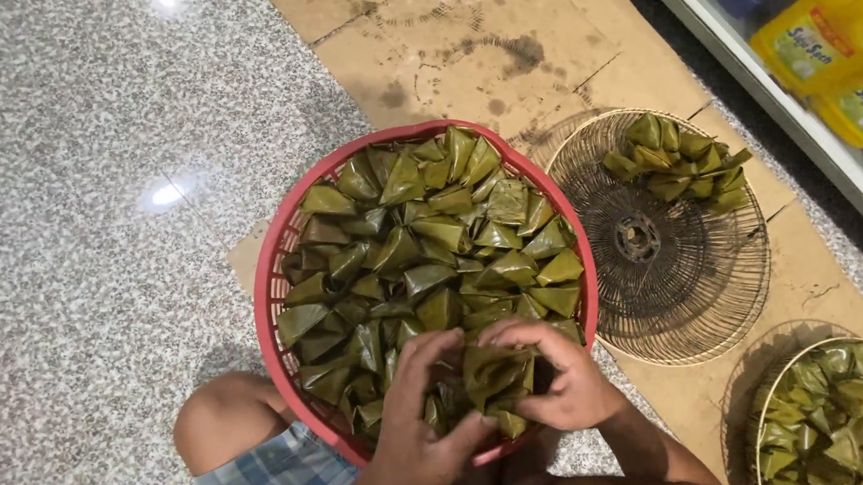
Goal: Organizing small pyramid-shaped cakes wrapped in leaves into a red plastic basket.
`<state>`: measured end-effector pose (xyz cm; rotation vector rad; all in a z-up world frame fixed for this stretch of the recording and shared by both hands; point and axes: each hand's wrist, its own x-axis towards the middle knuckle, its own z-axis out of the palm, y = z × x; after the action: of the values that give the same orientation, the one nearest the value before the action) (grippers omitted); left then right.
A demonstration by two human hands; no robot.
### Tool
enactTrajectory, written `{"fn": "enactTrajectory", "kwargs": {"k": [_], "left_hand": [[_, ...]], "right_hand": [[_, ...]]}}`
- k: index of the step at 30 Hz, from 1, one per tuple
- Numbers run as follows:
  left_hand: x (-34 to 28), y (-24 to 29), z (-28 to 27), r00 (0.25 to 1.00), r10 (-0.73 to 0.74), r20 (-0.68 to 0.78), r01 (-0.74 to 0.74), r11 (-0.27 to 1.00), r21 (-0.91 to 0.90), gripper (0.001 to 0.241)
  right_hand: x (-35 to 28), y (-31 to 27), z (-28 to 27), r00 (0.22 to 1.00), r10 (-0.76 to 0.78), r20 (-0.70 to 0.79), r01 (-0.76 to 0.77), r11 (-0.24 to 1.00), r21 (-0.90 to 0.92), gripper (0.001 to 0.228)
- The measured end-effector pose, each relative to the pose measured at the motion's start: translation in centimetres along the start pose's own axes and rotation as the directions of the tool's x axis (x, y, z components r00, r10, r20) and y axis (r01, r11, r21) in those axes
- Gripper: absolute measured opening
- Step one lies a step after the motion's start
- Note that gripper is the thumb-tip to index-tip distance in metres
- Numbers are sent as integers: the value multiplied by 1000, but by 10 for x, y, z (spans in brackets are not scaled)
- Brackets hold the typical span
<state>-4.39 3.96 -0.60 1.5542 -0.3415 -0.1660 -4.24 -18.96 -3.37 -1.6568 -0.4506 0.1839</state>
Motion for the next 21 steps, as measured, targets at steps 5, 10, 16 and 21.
{"fn": "enactTrajectory", "kwargs": {"k": [5, 10, 16, 21], "left_hand": [[-4, -12, 0, 981, -195, 20, 196, 974, -113, 55], [-12, -27, 3, 959, -284, 23, 281, 930, -236, 48], [-26, -39, 3, 984, -151, -97, 136, 980, -145, 18], [-54, -58, -5, 997, -43, -68, 45, 998, 34, 33]], "right_hand": [[8, -11, 6, 995, -13, 103, 19, 998, -66, 59], [3, -5, 13, 975, -127, 180, 147, 983, -107, 60], [9, -30, 18, 978, -102, 179, 144, 960, -241, 41], [15, -36, 20, 976, -128, 176, 139, 989, -52, 22]]}}
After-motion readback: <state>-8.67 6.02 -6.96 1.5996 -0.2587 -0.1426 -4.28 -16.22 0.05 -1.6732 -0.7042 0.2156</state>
